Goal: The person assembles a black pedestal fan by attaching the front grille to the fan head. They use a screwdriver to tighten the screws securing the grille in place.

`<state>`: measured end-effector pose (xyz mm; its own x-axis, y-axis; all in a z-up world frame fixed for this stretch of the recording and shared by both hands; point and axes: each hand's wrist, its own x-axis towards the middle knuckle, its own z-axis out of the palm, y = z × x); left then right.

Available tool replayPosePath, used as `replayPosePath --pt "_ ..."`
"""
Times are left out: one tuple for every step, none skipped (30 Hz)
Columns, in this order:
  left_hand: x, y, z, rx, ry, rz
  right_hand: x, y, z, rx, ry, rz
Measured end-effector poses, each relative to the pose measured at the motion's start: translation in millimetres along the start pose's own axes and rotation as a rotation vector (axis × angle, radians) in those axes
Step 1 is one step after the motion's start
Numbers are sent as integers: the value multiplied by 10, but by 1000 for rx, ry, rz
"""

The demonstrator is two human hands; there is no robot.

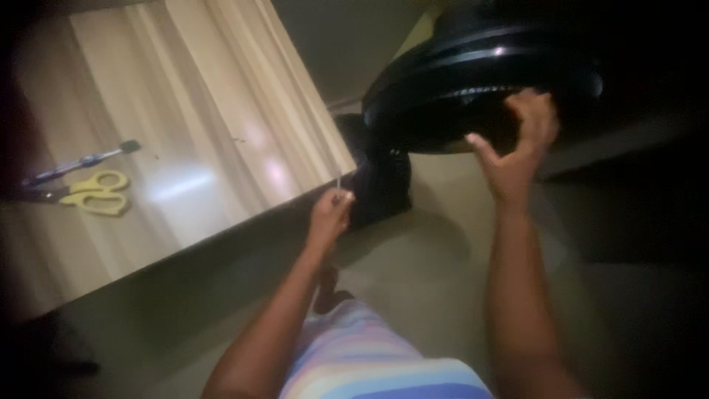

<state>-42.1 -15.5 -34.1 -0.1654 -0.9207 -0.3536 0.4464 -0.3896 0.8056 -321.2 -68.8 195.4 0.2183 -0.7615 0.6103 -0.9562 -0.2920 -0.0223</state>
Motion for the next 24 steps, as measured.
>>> replayPosePath --pt "48 11 92 13 10 -22 87 134 -42 -64 -5 17" --pt "92 15 177 28 20 -44 142 251 -78 -72 0 12" --pt "143 23 265 -7 44 -37 204 377 -145 -80 6 8" --pt "205 47 351 -40 66 -29 263 483 -195 -88 14 6" --pt "264 70 435 -73 88 -21 327 579 -228 -94 0 40" --pt "351 107 517 -180 73 14 401 676 -261 -99 -10 75" --pt "454 144 606 -287 56 48 457 763 -287 -104 -20 111" --pt "544 165 691 -394 37 80 502 845 -311 -108 -43 158" --pt "626 176 753 -413 52 85 548 925 -328 -111 -67 205" --pt "716 175 812 -434 66 92 580 1000 -353 -114 -90 249" --pt "812 170 872 -455 81 98 642 1077 -366 -118 -84 170" --pt "895 162 929 -452 151 77 719 1146 -375 -121 -82 92" --pt "981 153 986 -448 221 57 778 1210 -403 -124 -80 15" --pt "1069 138 1044 -445 293 40 829 1272 -427 -117 -127 52" --pt "1143 110 1092 -425 316 41 863 1312 -442 -109 -173 89" --pt "1212 79 1126 -409 340 45 904 1331 -464 -102 -219 120" --pt "1274 42 1138 -394 363 50 953 1350 -491 -102 -248 112" --pt "1339 -5 1153 -437 363 75 1000 1372 -499 -99 -282 101" --pt "1416 -55 1181 -480 363 100 1023 1389 -500 -96 -315 90" --pt "1465 -118 1186 -523 367 127 1034 1398 -490 -108 -308 100" --pt "1504 -188 1186 -553 358 83 1030 1412 -474 -120 -301 110" --pt "1548 -258 1170 -581 353 41 995 1429 -433 -127 -295 119" --pt "1587 -327 1154 -608 346 0 975 1465 -409 -102 -266 69" --pt "1621 -391 1149 -600 360 -45 980 1507 -407 -79 -238 17"
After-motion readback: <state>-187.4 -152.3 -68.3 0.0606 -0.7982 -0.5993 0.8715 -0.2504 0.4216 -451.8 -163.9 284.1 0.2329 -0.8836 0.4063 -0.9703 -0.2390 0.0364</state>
